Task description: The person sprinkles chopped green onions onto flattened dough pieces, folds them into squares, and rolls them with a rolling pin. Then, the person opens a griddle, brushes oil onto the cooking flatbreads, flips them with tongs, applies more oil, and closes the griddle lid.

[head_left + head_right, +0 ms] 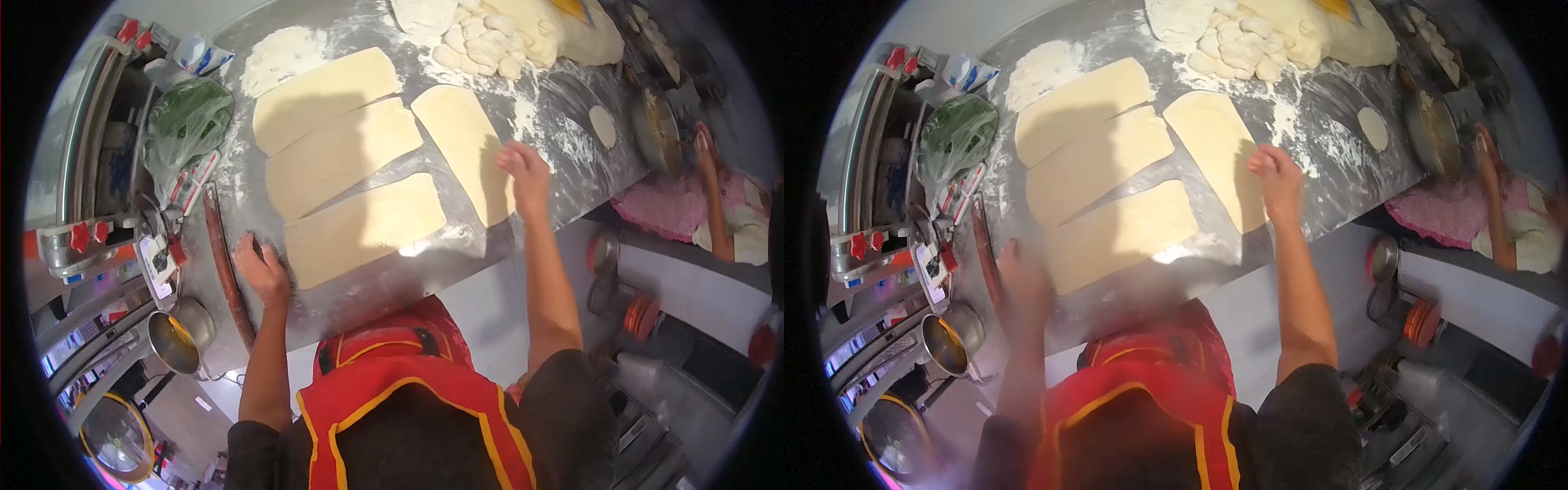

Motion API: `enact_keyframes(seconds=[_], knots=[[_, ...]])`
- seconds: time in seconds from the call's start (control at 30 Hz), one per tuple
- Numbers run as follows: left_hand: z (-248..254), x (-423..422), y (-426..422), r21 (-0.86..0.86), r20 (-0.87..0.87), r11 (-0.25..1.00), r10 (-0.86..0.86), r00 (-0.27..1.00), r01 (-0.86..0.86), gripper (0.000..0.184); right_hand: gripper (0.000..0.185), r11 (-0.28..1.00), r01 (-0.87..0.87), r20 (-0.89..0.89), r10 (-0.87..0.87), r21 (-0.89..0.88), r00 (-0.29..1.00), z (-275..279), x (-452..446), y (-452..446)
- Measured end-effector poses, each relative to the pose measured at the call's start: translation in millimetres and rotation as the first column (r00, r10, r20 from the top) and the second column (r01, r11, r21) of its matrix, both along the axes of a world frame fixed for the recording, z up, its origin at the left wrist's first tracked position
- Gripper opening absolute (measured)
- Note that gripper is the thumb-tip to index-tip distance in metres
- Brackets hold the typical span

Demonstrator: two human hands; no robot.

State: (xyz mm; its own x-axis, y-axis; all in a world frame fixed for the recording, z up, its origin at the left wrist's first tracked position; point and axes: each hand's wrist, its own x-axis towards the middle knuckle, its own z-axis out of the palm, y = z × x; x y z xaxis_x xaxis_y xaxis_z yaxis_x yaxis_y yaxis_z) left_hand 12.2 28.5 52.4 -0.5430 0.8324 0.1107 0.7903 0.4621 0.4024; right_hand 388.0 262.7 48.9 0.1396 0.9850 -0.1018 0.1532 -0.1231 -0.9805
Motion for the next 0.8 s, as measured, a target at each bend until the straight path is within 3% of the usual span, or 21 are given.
enact_keyframes(seconds=[0.07, 0.17, 0.3, 0.4, 0.5, 0.63, 0.7, 0.77, 0.8], knots=[[-21, -7, -6, 0.056, -0.005, 0.998, -0.022, 1.0, 0.022, 0.037, 0.017, 0.994, -0.101, -0.1, 0.096, -0.045, 0.99, 2, -20, 9], [-44, -19, -9, 0.073, 0.004, 0.997, -0.006, 1.0, 0.006, 0.038, 0.017, 0.997, 0.023, -0.093, -0.03, -0.071, 0.995, 2, -21, 12], [-32, -15, -6, -0.03, 0.022, 0.999, 0.026, 0.999, -0.026, 0.039, 0.019, 0.992, -0.001, 0.103, 0.015, -0.129, 0.995, 8, 15, -17], [-29, -12, -6, -0.048, 0.029, 0.998, 0.039, 0.999, -0.037, 0.04, 0.018, 0.999, 0.023, 0.079, -0.021, -0.03, 0.997, 4, 31, -31], [-30, -12, -5, -0.046, 0.047, 0.997, 0.062, 0.997, -0.06, 0.04, 0.017, 0.998, -0.027, 0.267, 0.011, 0.055, 0.964, 9, 34, -29], [-21, -11, -5, -0.073, 0.049, 0.996, 0.046, 0.998, -0.042, 0.04, 0.018, 1.0, -0.015, 0.304, 0.023, -0.028, 0.952, 12, 25, -29], [-44, -25, -16, -0.256, -0.172, 0.963, -0.127, 0.977, 0.08, 0.04, 0.019, 0.998, 0.02, 0.386, 0.007, -0.065, 0.922, 16, 20, -28], [-69, -24, -17, 0.15, -0.085, 0.989, -0.001, 0.996, 0.014, 0.043, 0.024, 0.964, -0.259, 0.727, 0.224, -0.066, 0.649, 16, 11, -28], [-70, -24, -16, 0.093, -0.02, 0.995, 0.034, 0.999, -0.032, 0.044, 0.027, 0.913, -0.397, 0.849, 0.278, -0.09, 0.448, 15, 2, -25]])
